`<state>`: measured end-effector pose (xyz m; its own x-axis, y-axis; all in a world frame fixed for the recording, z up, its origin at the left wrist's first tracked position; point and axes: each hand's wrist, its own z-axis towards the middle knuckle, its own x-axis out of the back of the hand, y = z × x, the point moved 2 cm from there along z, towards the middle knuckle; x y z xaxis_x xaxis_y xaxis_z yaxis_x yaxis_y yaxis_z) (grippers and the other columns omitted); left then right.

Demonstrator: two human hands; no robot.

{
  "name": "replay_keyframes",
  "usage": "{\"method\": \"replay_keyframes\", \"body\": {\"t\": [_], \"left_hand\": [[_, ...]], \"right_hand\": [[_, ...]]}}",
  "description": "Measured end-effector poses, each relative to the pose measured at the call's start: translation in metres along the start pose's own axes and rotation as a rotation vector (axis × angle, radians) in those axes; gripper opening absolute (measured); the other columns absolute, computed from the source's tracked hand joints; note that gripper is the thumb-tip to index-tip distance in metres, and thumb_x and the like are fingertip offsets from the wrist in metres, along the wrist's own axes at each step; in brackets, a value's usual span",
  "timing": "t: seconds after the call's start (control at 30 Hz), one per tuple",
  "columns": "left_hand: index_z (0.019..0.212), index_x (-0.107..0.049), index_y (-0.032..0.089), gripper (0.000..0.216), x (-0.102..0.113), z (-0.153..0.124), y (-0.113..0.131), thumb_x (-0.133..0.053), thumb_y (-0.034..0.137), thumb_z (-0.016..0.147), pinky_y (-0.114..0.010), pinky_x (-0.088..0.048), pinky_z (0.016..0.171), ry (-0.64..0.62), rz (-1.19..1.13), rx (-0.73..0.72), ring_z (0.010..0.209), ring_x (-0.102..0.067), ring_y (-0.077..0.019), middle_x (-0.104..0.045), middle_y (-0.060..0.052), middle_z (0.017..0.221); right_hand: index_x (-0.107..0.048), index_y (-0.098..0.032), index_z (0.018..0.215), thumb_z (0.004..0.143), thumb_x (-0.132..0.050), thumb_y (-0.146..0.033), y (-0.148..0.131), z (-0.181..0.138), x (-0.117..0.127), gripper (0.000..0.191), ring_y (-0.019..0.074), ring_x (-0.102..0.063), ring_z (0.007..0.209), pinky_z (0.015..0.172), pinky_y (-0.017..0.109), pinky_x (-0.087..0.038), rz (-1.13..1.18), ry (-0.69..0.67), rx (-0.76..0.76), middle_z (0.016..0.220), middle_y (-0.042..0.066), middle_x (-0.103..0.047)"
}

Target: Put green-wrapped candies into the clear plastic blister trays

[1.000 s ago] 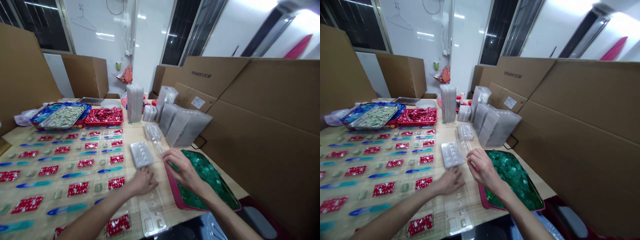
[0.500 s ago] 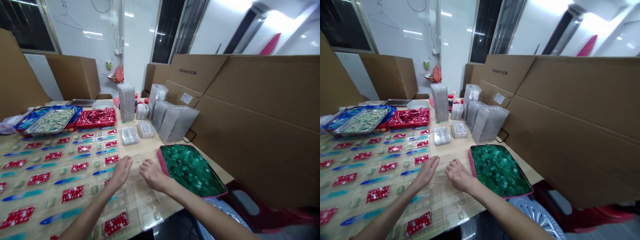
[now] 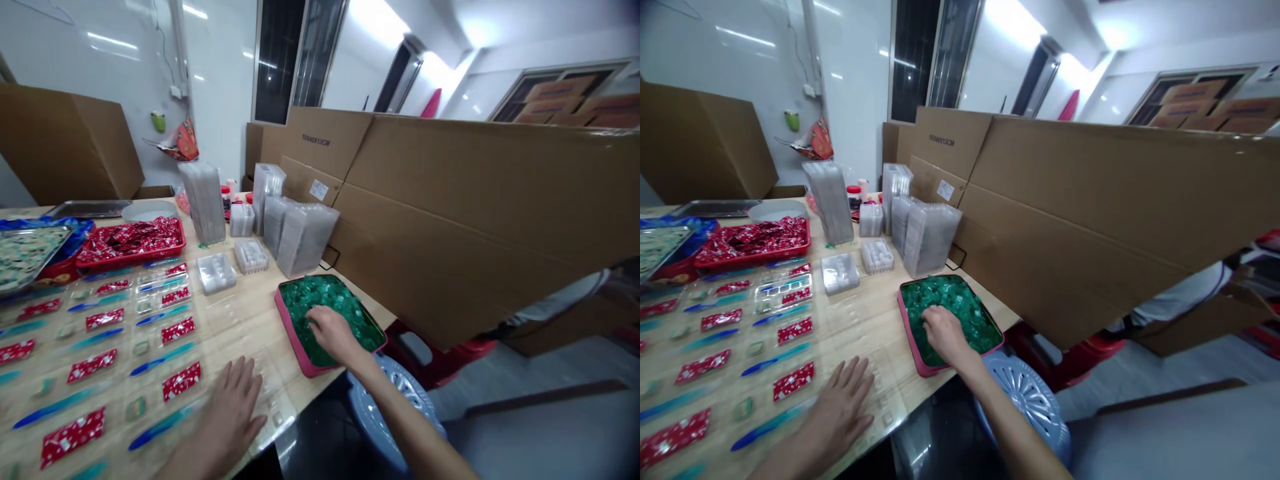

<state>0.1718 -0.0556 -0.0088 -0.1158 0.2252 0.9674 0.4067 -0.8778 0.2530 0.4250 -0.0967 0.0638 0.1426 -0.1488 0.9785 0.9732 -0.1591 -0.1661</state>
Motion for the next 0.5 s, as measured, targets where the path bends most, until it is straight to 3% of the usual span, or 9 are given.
{"method": "replay_keyframes", "body": {"t": [0.07, 0.17, 0.3, 0.5], "left_hand": [[0.133, -0.047, 0.02, 0.057, 0.005, -0.006, 0.012, -0.057, 0.039, 0.08, -0.058, -0.022, 0.109, -0.075, -0.007, -0.03, 0.136, -0.023, -0.0366, -0.031, -0.016, 0.147], [0.136, -0.044, 0.018, 0.059, 0.015, -0.014, 0.015, -0.054, 0.037, 0.081, -0.059, -0.022, 0.109, -0.121, -0.003, -0.051, 0.136, -0.018, -0.0385, -0.025, -0.017, 0.148], [0.136, -0.044, 0.018, 0.057, 0.024, -0.028, 0.004, -0.052, 0.038, 0.083, -0.06, -0.024, 0.108, -0.118, -0.004, -0.059, 0.136, -0.019, -0.0389, -0.026, -0.017, 0.147], [0.134, -0.047, 0.018, 0.056, 0.031, -0.046, -0.005, -0.053, 0.034, 0.081, -0.059, -0.021, 0.109, -0.109, -0.094, -0.074, 0.136, -0.019, -0.0378, -0.03, -0.017, 0.147]], "right_hand": [[-0.064, -0.015, 0.091, 0.079, -0.048, -0.002, 0.021, -0.007, -0.004, 0.024, 0.0213, -0.057, 0.092, 0.077, 0.028, -0.039, -0.043, -0.072, -0.101, 0.093, 0.01, -0.065], [-0.066, -0.015, 0.092, 0.076, -0.051, -0.001, 0.031, -0.01, -0.015, 0.026, 0.0226, -0.057, 0.095, 0.078, 0.029, -0.037, -0.042, -0.095, -0.139, 0.094, 0.011, -0.064], [-0.066, -0.017, 0.091, 0.076, -0.056, -0.008, 0.025, -0.007, -0.023, 0.021, 0.0223, -0.055, 0.098, 0.08, 0.03, -0.034, -0.015, -0.07, -0.179, 0.099, 0.009, -0.064], [-0.064, -0.018, 0.082, 0.07, -0.06, -0.009, 0.013, -0.007, -0.024, 0.015, 0.0219, -0.056, 0.092, 0.081, 0.033, -0.033, 0.06, -0.012, -0.205, 0.088, 0.004, -0.066]]}}
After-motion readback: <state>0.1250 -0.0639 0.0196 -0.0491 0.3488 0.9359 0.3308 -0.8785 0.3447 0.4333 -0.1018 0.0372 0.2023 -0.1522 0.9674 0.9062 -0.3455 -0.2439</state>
